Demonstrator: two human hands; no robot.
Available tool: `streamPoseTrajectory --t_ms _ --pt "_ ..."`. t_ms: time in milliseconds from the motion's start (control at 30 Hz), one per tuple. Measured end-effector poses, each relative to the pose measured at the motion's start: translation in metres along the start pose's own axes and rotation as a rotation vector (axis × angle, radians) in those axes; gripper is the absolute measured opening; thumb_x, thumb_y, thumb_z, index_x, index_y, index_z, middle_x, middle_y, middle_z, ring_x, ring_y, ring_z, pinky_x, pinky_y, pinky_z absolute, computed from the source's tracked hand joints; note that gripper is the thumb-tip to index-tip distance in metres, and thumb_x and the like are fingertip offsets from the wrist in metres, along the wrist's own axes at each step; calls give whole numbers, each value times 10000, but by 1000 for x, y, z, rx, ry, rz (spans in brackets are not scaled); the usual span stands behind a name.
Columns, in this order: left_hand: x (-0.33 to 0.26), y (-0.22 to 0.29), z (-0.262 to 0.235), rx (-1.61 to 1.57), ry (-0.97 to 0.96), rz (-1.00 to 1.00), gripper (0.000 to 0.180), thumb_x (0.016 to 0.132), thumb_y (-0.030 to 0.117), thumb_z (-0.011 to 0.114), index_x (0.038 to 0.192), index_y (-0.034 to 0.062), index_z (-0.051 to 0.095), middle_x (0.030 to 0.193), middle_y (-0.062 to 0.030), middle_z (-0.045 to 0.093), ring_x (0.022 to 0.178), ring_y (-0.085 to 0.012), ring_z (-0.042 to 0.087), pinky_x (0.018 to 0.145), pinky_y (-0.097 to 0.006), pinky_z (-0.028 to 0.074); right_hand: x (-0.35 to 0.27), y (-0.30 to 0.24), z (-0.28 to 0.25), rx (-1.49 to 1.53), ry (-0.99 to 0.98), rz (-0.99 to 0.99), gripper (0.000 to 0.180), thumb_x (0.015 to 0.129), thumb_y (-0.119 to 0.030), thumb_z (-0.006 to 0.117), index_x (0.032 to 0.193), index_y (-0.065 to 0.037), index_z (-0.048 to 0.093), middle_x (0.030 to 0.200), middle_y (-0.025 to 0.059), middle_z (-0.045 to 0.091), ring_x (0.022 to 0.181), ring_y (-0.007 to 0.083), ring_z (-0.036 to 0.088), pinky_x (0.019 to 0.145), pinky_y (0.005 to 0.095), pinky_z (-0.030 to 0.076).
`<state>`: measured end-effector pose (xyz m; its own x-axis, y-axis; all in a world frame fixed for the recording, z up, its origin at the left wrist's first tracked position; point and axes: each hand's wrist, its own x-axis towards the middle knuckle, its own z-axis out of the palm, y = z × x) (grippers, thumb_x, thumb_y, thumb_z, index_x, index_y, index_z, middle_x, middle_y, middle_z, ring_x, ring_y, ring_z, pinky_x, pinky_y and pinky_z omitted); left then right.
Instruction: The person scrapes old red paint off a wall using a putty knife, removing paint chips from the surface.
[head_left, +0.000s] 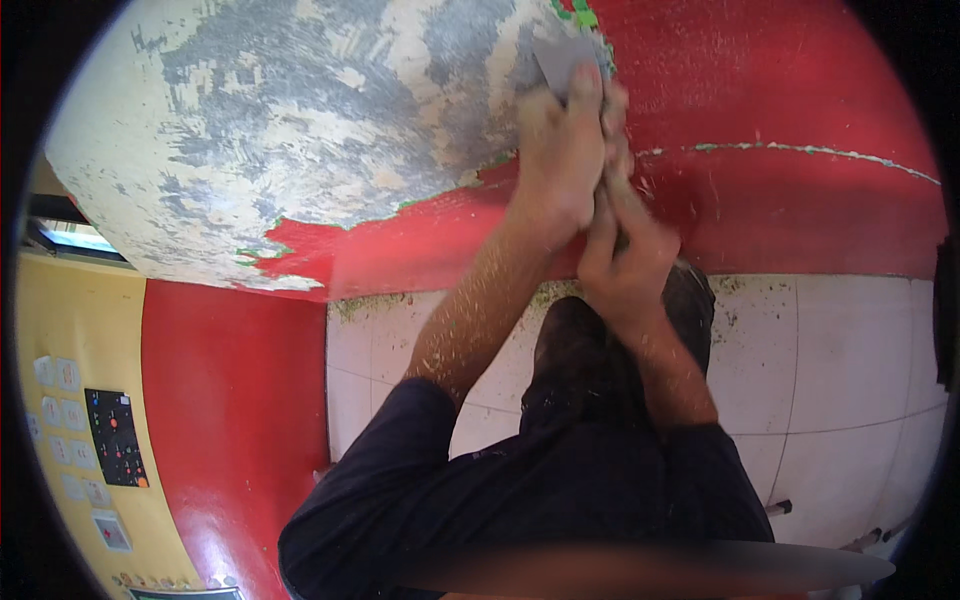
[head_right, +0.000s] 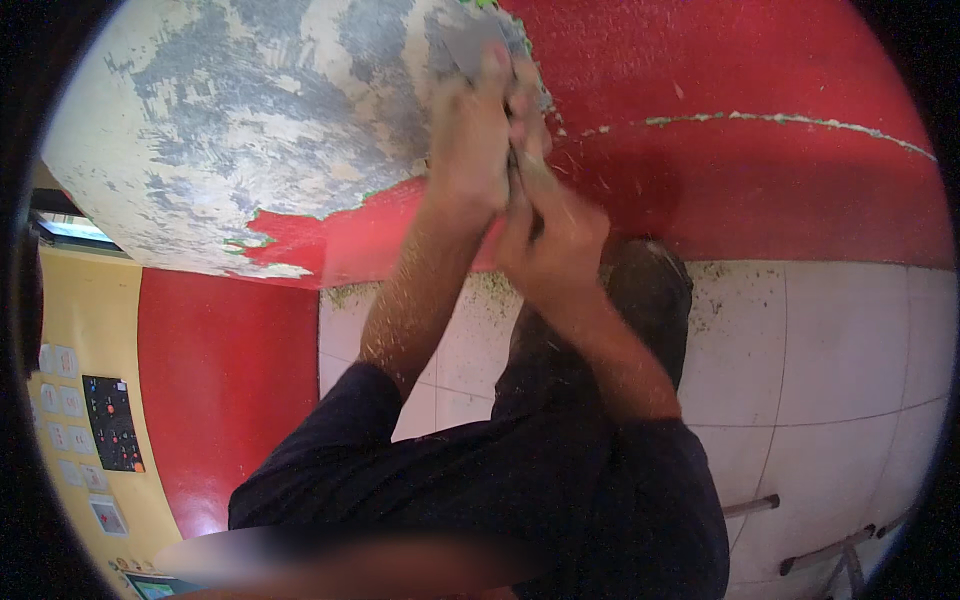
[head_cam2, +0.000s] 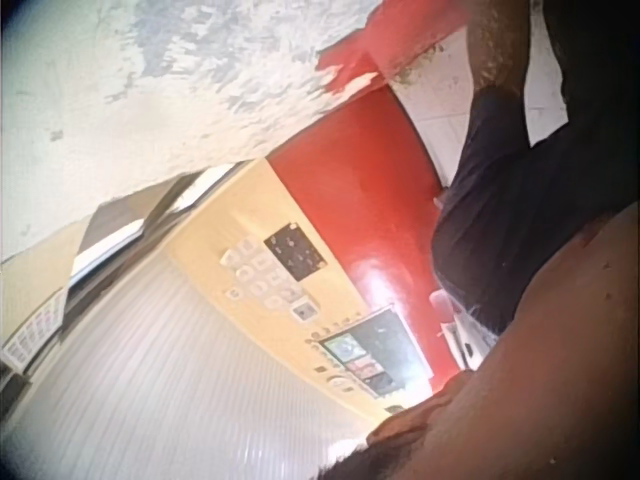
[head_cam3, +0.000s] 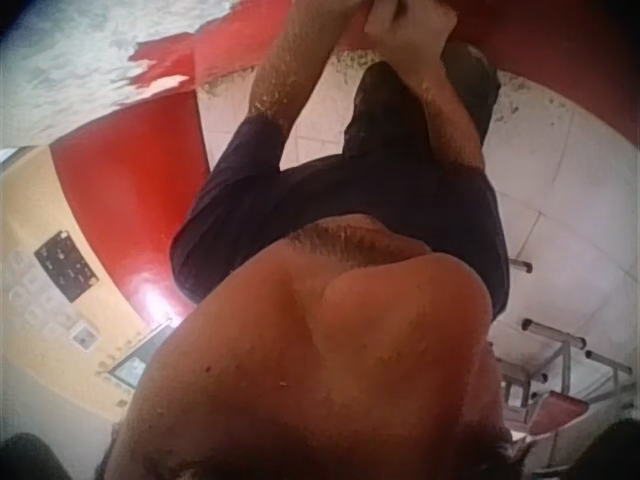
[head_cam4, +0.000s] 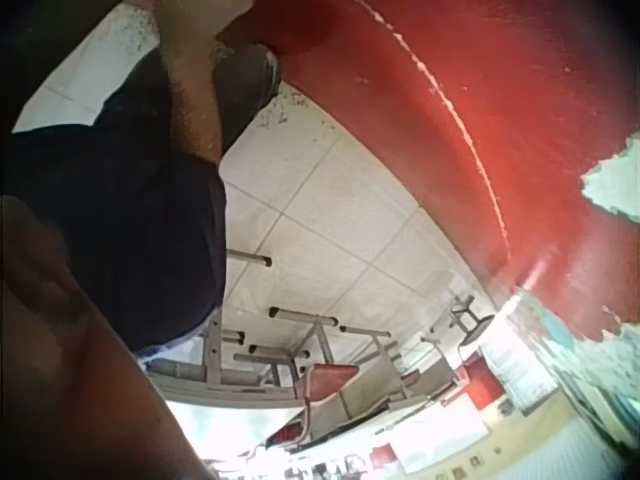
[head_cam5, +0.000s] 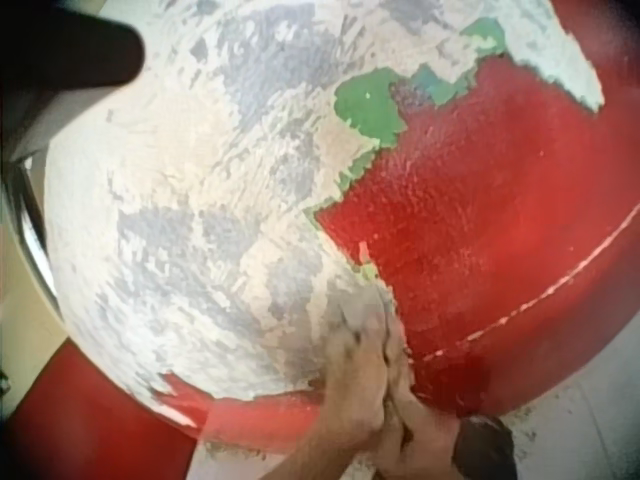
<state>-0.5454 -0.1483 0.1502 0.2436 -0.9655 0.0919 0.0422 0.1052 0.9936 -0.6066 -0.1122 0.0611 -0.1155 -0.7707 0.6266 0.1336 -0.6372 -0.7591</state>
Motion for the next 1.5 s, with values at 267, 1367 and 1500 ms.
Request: streamPoseTrajectory --t_ms 267,1367,1500 --pt "-10 -16 -7 55 6 -28 386 985 302 415 692 56 471 565 1 415 439 -100 392 406 -273 375 -11 2 1 -84 87 -118 337 799 44 540 1130 77 590 1006 241 640 875 289 680 733 303 519" --pt "-13 -55 -7 138 34 -100 313 991 289 417 799 57 501 602 17 416 456 -74 392 427 -270 399 -57 43 6 44 100 93 383 781 77 525 1161 88 571 804 217 647 624 251 655 565 313 497" --pt "-22 -80 -14 173 118 -180 371 988 315 416 722 65 477 560 20 390 430 -84 376 401 -257 376 -74 47 4 6 77 131 325 819 60 517 1136 113 573 873 256 654 757 248 691 632 289 509"
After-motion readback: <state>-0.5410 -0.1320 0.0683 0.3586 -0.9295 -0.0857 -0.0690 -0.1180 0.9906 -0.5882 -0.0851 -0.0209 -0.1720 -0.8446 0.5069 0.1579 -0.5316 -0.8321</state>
